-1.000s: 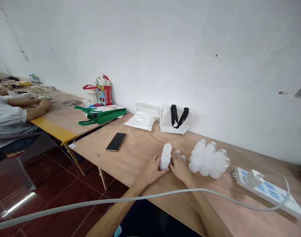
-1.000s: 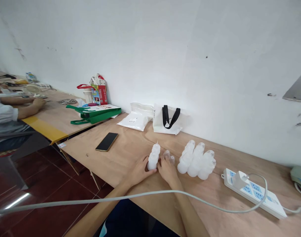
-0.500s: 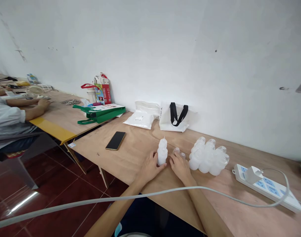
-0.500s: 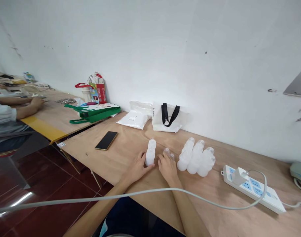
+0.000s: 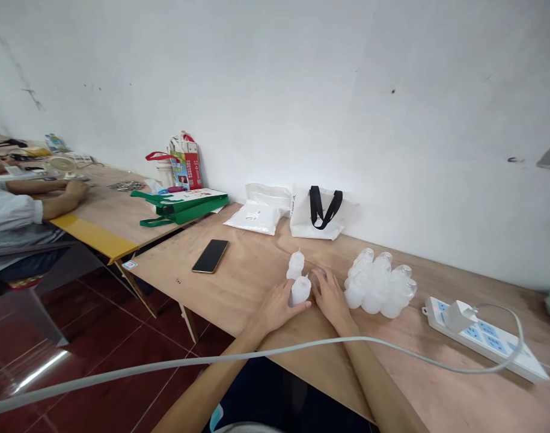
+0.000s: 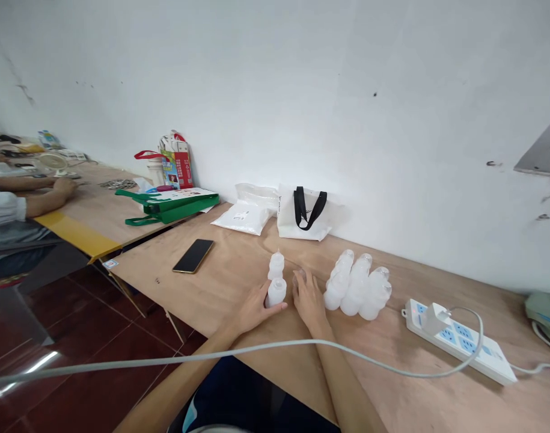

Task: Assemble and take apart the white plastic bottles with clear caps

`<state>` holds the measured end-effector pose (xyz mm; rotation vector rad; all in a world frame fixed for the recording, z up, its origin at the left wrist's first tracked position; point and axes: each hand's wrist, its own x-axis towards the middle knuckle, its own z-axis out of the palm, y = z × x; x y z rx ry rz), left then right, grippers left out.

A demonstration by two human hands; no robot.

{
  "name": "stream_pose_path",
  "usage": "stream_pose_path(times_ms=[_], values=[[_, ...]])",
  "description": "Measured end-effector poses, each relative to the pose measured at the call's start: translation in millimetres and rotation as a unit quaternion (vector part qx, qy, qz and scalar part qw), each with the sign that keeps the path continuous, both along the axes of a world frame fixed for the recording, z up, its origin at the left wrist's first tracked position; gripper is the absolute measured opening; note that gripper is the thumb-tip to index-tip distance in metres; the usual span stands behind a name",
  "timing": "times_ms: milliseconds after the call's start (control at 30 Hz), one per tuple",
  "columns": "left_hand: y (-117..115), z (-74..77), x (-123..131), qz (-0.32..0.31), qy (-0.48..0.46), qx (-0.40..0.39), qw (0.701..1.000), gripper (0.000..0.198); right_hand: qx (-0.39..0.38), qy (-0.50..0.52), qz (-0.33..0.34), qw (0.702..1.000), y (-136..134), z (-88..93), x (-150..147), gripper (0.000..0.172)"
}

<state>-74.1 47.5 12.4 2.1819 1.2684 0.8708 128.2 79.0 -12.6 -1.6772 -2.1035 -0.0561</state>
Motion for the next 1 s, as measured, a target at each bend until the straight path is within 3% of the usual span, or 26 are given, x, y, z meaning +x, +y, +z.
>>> stream_pose_path(times_ms=[167,333,433,567,767,933,1000], values=[[-2,1.0,0,-0.033,-0.027,-0.054,0.998,0.053,0.037,0.084,0.054,0.994,2,-10.7,0,0.048],[-5,16.9,-3,-0.037,-0.05,-0.061,0.996,0.051,0.038,0.174,0.055,0.982,1,-13.2,-3,0.056],[-5,30.3,-9,-0.029,-0.073,-0.034,0.996,0.05,0.045,0.22,0.059,0.973,-2,-8.7,-7,0.056],[-1,41.1,-20,-0.008,-0.095,-0.004,0.995,0.052,0.094,0.296,0.034,0.95,-9,6.2,-15,0.043],[5,39.3,-28,-0.02,-0.085,0.033,0.996,0.054,0.152,0.495,0.045,0.854,-15,28.9,-20,0.034],[8,36.1,-32,-0.033,-0.032,0.04,0.998,0.057,0.131,0.628,0.074,0.764,-16,32.4,-23,0.036],[10,32.1,-32,-0.032,-0.014,0.034,0.999,0.059,0.111,0.65,0.096,0.745,-19,32.9,-25,0.033]])
